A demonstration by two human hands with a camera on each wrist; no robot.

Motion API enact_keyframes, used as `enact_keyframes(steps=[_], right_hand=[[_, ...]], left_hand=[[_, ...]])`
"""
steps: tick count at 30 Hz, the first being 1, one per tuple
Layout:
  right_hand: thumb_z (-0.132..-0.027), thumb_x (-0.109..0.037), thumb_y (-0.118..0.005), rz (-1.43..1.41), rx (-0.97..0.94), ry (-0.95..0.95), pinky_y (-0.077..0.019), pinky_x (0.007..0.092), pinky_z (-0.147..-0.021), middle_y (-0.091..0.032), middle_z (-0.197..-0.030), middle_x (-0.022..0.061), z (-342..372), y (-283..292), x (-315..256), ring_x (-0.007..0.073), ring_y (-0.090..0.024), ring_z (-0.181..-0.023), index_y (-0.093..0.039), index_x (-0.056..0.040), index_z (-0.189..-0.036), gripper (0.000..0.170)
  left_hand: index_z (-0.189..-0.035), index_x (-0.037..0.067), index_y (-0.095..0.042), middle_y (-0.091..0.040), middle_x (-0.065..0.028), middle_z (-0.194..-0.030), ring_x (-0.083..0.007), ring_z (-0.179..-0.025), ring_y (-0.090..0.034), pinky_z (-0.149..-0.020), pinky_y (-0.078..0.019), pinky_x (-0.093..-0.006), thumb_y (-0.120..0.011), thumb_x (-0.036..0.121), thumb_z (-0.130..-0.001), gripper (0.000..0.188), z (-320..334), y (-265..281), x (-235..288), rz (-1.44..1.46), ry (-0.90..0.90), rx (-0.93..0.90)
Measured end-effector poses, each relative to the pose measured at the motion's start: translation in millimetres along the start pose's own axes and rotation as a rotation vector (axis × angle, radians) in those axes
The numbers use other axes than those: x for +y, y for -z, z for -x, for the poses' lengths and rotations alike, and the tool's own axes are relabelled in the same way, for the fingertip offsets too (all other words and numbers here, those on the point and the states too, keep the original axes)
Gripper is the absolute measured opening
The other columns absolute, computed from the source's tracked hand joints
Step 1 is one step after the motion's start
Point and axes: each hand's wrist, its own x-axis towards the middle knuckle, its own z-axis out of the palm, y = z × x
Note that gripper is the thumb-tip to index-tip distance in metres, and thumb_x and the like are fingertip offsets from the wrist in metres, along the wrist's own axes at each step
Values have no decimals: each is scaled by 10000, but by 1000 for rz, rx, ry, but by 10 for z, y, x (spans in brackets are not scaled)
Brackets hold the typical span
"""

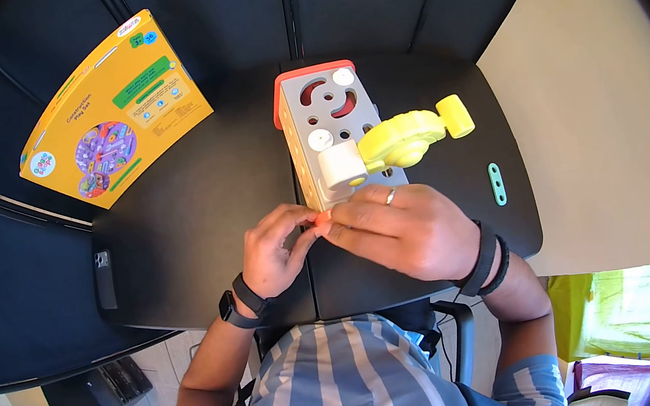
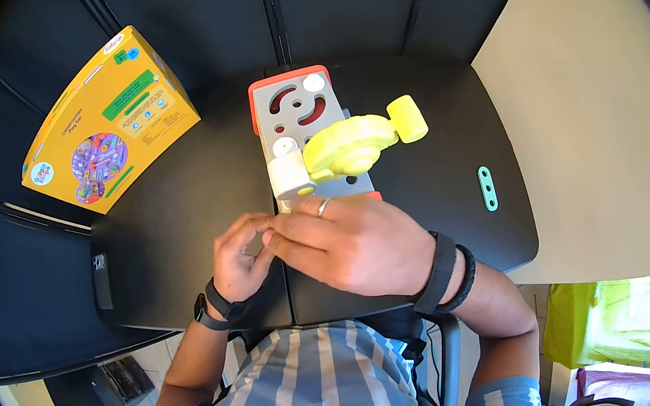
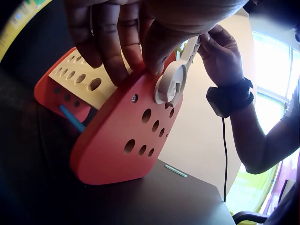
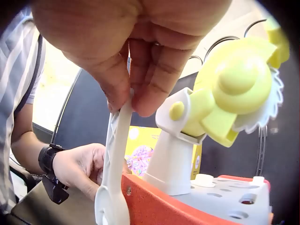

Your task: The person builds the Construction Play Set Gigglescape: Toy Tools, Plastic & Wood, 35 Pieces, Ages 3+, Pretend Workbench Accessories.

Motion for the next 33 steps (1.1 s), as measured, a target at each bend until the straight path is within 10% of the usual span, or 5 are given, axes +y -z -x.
enact_keyframes(steps=[12,33], right_hand=[[-797,51,-814,-141,118,-250,-619,381,-785,-759,-1028,82,775,-328,264,265,-746,-945,-805,-24,-1054,268],[-827,-21,-775,-196,145,-51,-613,367,-705,-748,-1115,53,46,58,232,232,-754,-850,-802,-75,-1135,313]], left_hand=[[-1085,25,-750,-782,-125,-1023,-315,-897,-774,-784,-610,-384,-858,40,-897,217,31,-66,-80,-7,27,-12],[-1121,15,-746,-774,-130,-1051,-294,-918,-785,-810,-622,-363,-829,1,-918,220,-29,-65,8,3,21,-1]])
